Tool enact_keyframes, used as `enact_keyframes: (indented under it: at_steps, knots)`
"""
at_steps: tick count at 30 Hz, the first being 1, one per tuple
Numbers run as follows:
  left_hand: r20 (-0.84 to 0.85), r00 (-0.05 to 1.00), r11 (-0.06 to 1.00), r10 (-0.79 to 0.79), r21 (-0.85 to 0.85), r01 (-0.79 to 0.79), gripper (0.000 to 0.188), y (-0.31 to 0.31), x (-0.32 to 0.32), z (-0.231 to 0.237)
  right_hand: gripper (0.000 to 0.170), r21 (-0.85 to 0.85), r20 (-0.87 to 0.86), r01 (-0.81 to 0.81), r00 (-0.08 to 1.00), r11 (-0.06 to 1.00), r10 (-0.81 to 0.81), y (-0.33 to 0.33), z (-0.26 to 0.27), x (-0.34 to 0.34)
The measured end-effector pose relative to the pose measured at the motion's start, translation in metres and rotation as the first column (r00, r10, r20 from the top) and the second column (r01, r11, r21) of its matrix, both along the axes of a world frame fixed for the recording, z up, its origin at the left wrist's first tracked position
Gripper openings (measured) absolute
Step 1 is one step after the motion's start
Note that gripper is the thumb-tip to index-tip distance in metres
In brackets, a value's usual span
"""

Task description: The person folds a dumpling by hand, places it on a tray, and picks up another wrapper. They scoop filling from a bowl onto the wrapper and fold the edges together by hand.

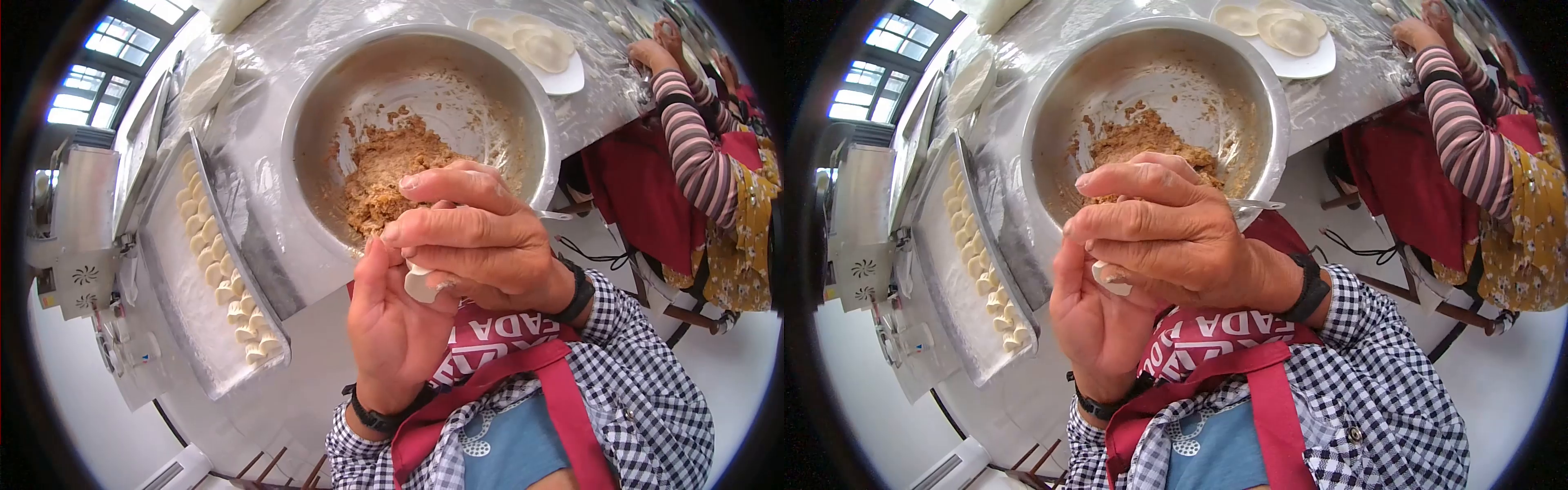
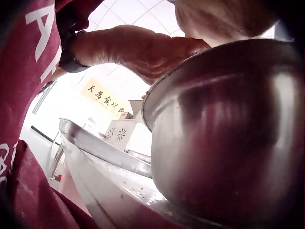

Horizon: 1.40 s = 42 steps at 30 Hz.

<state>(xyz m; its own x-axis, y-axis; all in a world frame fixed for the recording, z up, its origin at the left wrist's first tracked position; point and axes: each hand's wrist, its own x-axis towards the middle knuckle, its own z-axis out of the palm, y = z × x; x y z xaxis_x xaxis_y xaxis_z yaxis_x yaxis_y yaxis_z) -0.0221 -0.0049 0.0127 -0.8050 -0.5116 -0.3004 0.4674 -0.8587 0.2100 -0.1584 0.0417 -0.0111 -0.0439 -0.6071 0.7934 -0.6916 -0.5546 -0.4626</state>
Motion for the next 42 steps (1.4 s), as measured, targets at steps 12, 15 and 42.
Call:
enact_keyframes:
  at_steps: [12,15,42]
  knots:
    - [0.312,0.915,0.787,0.255,-0.617,-0.008,0.044,-0.031,0.065,0.004,0.028,0.105,0.211,-0.102,0.974,0.989,0.078,0.012,0.019,0.004]
    - [0.383,0.767,0.645,0.515,-0.763,-0.052,0.039,-0.057,0.116,0.011,0.025,0.109,0.237,-0.143,0.965,0.984,0.114,0.024,0.024,0.001]
    - [0.772,0.153,0.565,0.617,-0.570,0.597,0.021,-0.177,0.297,-0.001,0.023,0.196,0.291,0.126,0.940,0.972,-0.181,0.057,0.034,-0.047]
